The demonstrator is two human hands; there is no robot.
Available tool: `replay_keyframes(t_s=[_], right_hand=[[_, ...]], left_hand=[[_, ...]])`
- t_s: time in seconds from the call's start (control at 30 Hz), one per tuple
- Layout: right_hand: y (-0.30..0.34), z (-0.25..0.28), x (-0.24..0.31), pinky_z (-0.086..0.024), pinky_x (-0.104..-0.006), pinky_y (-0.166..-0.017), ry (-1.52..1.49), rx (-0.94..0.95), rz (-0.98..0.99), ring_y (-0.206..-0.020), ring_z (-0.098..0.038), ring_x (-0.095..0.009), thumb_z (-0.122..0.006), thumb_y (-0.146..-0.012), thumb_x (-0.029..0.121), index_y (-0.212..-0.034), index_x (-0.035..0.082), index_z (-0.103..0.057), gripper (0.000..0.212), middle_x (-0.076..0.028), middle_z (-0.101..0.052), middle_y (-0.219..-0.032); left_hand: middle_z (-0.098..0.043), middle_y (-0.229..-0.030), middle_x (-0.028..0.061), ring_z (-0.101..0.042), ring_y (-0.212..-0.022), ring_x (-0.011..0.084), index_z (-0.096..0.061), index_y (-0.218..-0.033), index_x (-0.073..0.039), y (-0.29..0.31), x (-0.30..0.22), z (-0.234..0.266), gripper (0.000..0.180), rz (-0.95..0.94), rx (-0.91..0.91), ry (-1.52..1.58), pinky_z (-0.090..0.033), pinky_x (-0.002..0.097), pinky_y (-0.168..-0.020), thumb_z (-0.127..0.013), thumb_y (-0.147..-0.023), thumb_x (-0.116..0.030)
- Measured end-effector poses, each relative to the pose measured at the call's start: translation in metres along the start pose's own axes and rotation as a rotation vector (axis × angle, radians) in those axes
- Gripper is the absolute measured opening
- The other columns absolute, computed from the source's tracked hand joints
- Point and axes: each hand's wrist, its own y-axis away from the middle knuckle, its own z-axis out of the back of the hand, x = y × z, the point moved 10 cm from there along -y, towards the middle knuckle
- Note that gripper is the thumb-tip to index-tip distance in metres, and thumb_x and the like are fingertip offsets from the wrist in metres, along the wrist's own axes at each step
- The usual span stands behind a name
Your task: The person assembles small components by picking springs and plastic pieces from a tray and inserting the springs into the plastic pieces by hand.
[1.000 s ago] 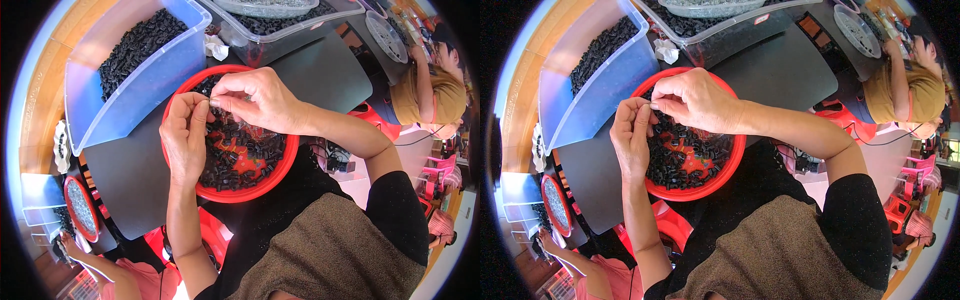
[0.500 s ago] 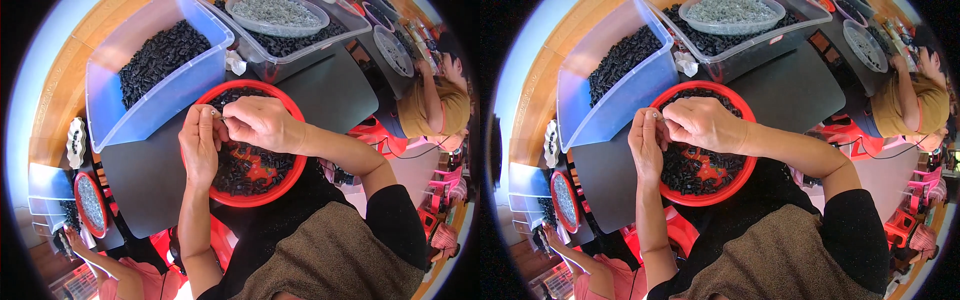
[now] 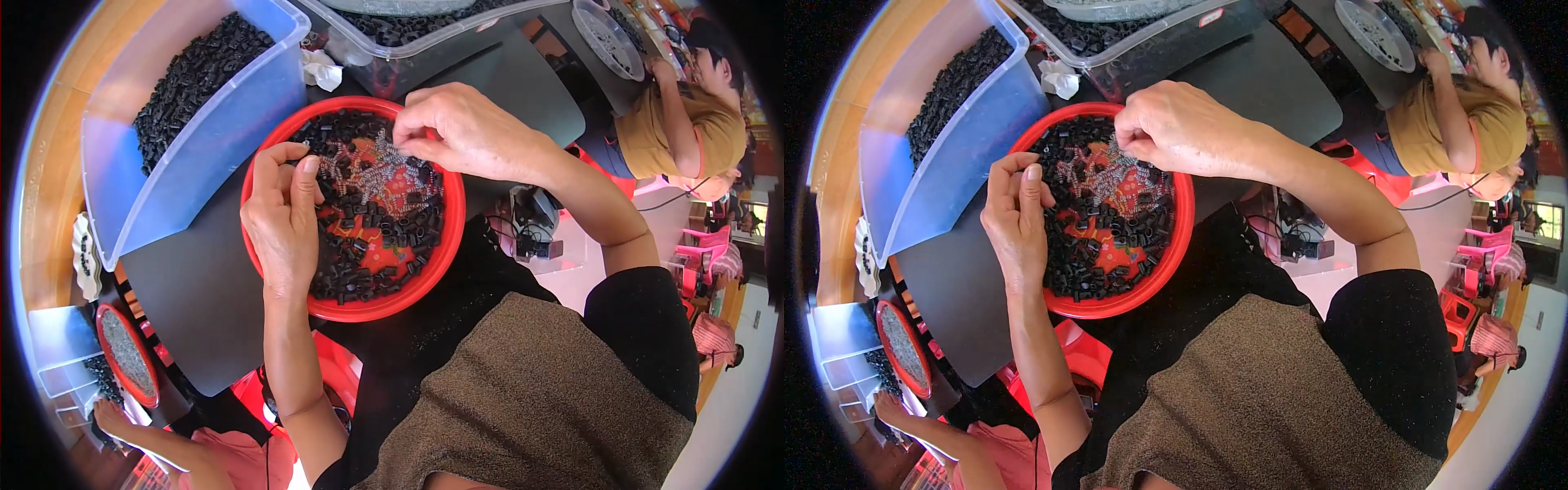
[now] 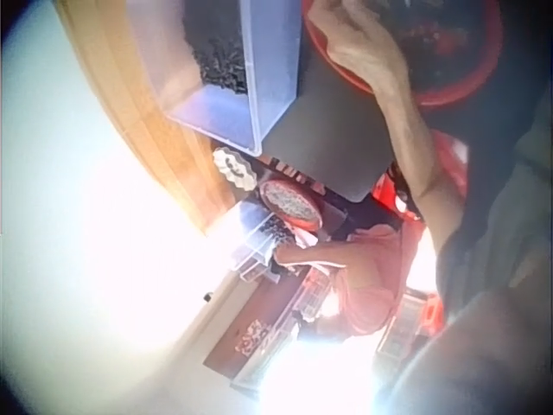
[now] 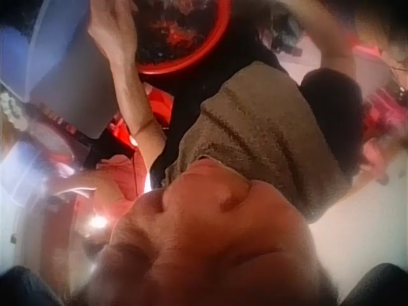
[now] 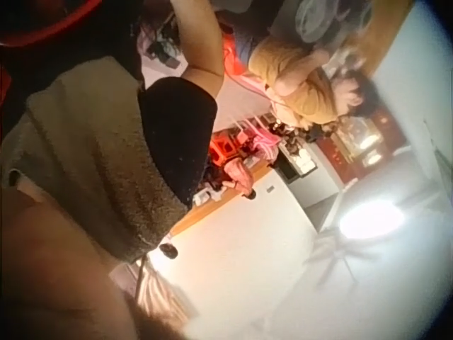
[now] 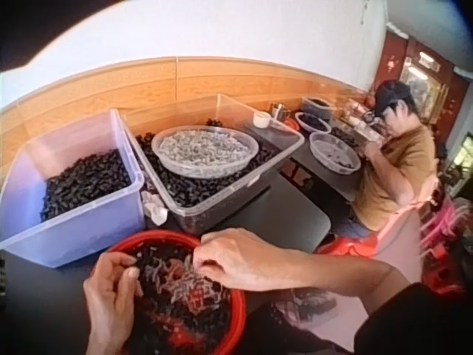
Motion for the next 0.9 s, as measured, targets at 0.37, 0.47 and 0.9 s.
replay_keyframes(t_s=[0.37, 0.47, 0.9], right_hand=[[0.016, -0.028, 0.007, -0.05, -0.0436, -0.065, 0.282, 0.156, 0.03, -0.079, -0.061, -0.034, -0.066, -0.078, 0.005, -0.088, 0.004, -0.06, 0.012, -0.011, -0.056, -0.09], [0.014, -0.028, 0.011, -0.05, -0.0434, -0.062, 0.285, 0.161, 0.065, -0.077, -0.061, -0.034, -0.066, -0.077, 0.003, -0.085, 0.003, -0.06, 0.01, -0.012, -0.055, -0.087], [0.006, -0.024, 0.022, -0.047, -0.039, -0.057, 0.173, 0.081, 0.166, -0.065, -0.059, -0.028, -0.065, -0.077, 0.001, -0.081, -0.001, -0.057, 0.009, -0.012, -0.056, -0.078]], left_hand=[[-0.053, -0.067, -0.0012, -0.046, -0.062, 0.0054, -0.059, -0.1, 0.0, 0.002, 0.0, -0.003, 0.015, 0.008, 0.015, -0.007, -0.038, 0.0206, -0.057, -0.055, -0.098, -0.014], [-0.053, -0.067, -0.0014, -0.046, -0.062, 0.0052, -0.059, -0.099, 0.0, 0.002, -0.001, -0.002, 0.014, 0.007, 0.02, -0.015, -0.038, 0.0205, -0.057, -0.055, -0.098, -0.013], [-0.062, -0.069, 0.0053, -0.056, -0.06, 0.0087, -0.063, -0.095, 0.0, 0.003, -0.005, -0.01, 0.013, -0.024, 0.122, 0.025, -0.046, 0.0241, -0.057, -0.061, -0.094, -0.012]])
